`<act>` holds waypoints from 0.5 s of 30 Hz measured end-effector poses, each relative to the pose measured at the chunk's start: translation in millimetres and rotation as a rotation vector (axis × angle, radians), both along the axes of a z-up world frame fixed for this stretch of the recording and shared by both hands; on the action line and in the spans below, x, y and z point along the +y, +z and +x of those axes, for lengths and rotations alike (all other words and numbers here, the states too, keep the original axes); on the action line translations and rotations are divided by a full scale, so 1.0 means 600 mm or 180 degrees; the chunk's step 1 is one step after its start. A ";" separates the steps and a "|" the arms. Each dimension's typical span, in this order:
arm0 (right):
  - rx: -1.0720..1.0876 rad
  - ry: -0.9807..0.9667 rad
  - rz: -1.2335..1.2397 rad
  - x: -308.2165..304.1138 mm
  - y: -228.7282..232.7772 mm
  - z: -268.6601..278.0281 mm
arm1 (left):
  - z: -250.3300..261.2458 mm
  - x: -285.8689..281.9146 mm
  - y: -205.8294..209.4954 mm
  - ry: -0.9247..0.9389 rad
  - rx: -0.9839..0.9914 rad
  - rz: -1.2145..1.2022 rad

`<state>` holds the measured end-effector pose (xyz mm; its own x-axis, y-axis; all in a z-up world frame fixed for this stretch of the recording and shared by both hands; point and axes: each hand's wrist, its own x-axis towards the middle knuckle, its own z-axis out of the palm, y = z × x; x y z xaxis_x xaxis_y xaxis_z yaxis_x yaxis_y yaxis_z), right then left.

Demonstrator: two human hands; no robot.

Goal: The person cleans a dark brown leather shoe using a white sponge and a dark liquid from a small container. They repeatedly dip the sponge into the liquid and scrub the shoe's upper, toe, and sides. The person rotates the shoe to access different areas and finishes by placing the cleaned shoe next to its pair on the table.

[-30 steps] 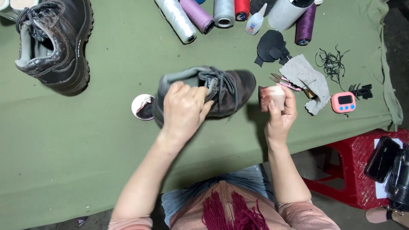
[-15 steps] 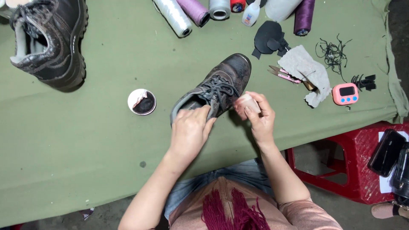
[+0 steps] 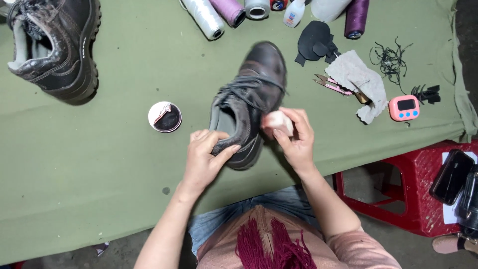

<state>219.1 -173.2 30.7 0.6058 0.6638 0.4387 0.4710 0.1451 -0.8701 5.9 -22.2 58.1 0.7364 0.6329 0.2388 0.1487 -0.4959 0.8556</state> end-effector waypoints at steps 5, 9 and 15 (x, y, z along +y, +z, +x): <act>-0.0684 0.0314 -0.0105 0.060 0.038 0.014 | -0.002 -0.019 -0.011 0.0251 -0.0171 -0.0523; -0.1112 0.0042 -0.0274 0.072 0.067 0.035 | -0.001 -0.021 -0.017 0.0327 -0.0222 -0.0540; -0.1019 0.0202 -0.0375 0.080 0.067 0.017 | -0.006 -0.016 -0.016 0.0200 -0.0213 -0.0502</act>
<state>229.5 -125.4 70.8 0.4056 0.7532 0.5179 0.7162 0.0902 -0.6921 2.0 -32.0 48.7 0.6801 0.7106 0.1803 0.1151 -0.3464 0.9310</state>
